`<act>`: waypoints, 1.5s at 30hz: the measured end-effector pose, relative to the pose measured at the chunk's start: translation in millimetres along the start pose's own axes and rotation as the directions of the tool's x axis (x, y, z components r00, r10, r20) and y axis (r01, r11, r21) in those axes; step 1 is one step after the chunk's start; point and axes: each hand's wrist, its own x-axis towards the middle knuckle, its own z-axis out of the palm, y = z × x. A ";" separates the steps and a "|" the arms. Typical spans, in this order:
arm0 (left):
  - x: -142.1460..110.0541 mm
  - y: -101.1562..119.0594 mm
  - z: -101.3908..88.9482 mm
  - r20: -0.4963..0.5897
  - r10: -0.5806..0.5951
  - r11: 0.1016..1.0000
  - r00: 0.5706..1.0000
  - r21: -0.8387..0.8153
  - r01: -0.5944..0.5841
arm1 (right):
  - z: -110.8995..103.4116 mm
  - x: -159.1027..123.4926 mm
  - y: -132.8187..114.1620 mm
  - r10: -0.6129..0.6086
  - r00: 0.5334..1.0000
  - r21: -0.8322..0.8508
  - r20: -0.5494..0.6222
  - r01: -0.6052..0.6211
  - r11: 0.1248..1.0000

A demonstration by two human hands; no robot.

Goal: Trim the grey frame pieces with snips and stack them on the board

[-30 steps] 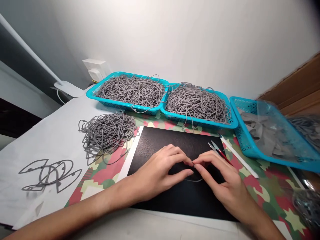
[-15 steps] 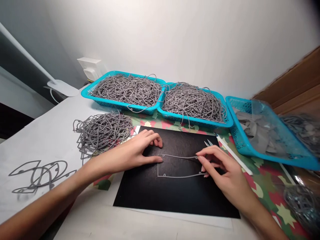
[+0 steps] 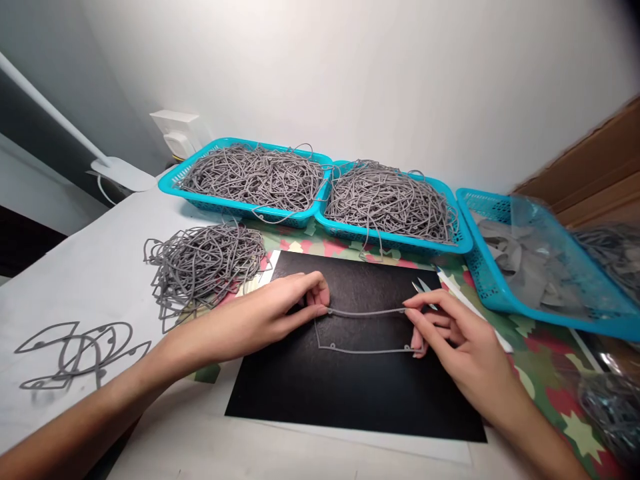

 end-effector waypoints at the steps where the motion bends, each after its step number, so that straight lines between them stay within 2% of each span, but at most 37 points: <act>1: 0.6 0.7 -0.6 -0.007 -0.008 0.999 1.000 -0.035 0.007 | -1.5 0.4 0.0 0.004 1.000 0.006 -0.002 -0.004 1.000; 9: 2.0 5.2 -4.7 -0.066 -0.032 0.996 0.997 -0.081 0.027 | -8.8 0.7 4.7 0.010 0.999 0.026 -0.047 -0.009 1.000; 12: 2.4 4.4 0.5 -0.100 -0.080 0.970 0.992 -0.238 0.054 | -7.6 1.2 -1.3 0.020 0.997 0.078 -0.080 -0.014 0.997; 14: 4.4 5.3 7.0 -0.105 -0.096 0.900 0.990 -0.433 0.042 | -6.9 1.6 -6.0 0.034 0.996 0.107 -0.084 -0.025 0.994; 17: 8.4 9.7 17.1 -0.077 -0.098 0.716 0.992 -0.698 0.017 | -7.1 1.4 -9.7 0.060 0.995 0.152 -0.082 -0.048 0.987; 19: 10.3 12.6 21.2 -0.056 -0.104 0.623 0.993 -0.782 0.021 | -7.9 0.7 -9.3 0.066 0.994 0.181 -0.088 -0.049 0.982; 22: 11.3 14.0 22.6 -0.030 -0.122 0.563 0.992 -0.825 0.045 | -8.8 0.1 -7.1 0.060 0.994 0.213 -0.096 -0.039 0.976; 28: 12.0 11.9 20.3 -0.026 -0.147 0.550 0.989 -0.833 0.060 | -6.8 2.0 -7.8 0.030 0.987 0.262 -0.155 0.012 0.965; 33: 11.2 9.8 19.5 -0.036 -0.136 0.546 0.990 -0.837 0.045 | -5.8 1.3 -11.3 0.019 0.990 0.278 -0.141 0.021 0.960; 45: 14.3 2.9 20.5 -0.090 -0.175 0.624 0.980 -0.780 0.040 | -5.2 4.6 -18.1 0.009 0.991 0.283 -0.131 0.029 0.959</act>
